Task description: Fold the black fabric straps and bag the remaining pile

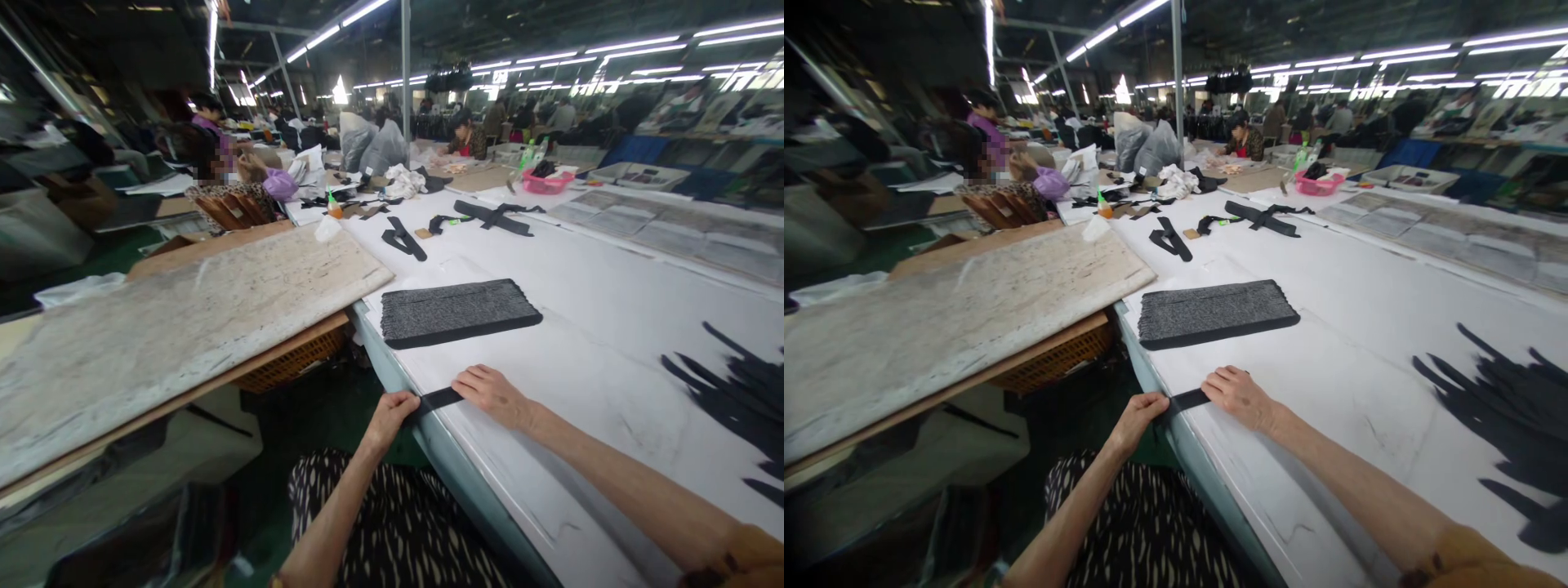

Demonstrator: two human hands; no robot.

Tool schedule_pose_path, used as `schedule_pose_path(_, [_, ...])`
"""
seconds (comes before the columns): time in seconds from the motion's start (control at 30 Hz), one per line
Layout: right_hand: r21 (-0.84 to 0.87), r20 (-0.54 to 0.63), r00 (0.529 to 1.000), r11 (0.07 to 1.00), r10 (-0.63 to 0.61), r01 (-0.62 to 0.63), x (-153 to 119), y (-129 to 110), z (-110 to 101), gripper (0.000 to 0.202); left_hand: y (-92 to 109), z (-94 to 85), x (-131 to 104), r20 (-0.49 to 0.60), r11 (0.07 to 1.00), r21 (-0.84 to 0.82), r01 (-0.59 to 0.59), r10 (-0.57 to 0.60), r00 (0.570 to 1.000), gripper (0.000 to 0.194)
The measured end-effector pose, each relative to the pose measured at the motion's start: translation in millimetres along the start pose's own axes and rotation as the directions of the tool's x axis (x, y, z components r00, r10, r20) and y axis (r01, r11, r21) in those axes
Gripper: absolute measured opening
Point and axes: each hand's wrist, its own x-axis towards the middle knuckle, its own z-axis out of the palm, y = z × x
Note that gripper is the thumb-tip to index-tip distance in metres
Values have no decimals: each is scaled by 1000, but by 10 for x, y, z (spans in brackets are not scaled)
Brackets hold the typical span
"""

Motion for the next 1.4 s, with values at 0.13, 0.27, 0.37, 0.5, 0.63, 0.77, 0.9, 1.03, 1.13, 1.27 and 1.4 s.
schedule_pose_path(0.13, [3, -7, 999, 999, 41, -41, -130, 84, -58, 23, -67, -37, 31, -3, 1000, -2, 9, -9, 1000, 33])
schedule_pose_path(0.27, [-15, 8, 1000, 1000, 21, -21, 3, -1, -14, 20, -185, -169, 12, -19, 999, 3, 38, -38, 999, 31])
schedule_pose_path(0.37, [-53, 52, 997, 997, -50, 53, 187, -125, 58, 19, -263, -315, -73, -46, 997, 11, 74, -74, 996, 32])
schedule_pose_path(0.5, [-76, 90, 986, 986, -144, 151, 300, -195, 86, 20, -258, -486, -237, -68, 992, 22, 121, -119, 991, 32])
schedule_pose_path(0.63, [-96, 93, 987, 985, -133, 142, 199, -123, 34, 22, -101, -552, -376, -65, 989, 52, 135, -132, 989, 32])
schedule_pose_path(0.77, [-127, 91, 993, 989, -68, 79, 48, -54, -9, 25, 53, -537, -449, -69, 985, 85, 148, -142, 987, 33])
schedule_pose_path(0.9, [-174, 100, 995, 985, -4, 22, -30, -60, -9, 25, 84, -515, -459, -78, 982, 118, 145, -136, 988, 33])
schedule_pose_path(1.03, [-190, 88, 996, 982, 27, -10, -41, -74, 20, 22, 46, -500, -469, -82, 985, 98, 145, -137, 987, 34])
schedule_pose_path(1.13, [-198, 84, 996, 980, 37, -20, -35, -74, 42, 21, 36, -480, -505, -91, 986, 68, 149, -143, 986, 35])
schedule_pose_path(1.27, [-232, 92, 992, 971, 85, -61, -29, -89, 55, 21, 52, -473, -585, -119, 986, 52, 155, -148, 982, 34])
schedule_pose_path(1.4, [-242, 83, 982, 959, 172, -148, -44, -96, 73, 22, 75, -512, -675, -152, 989, 20, 147, -142, 978, 36])
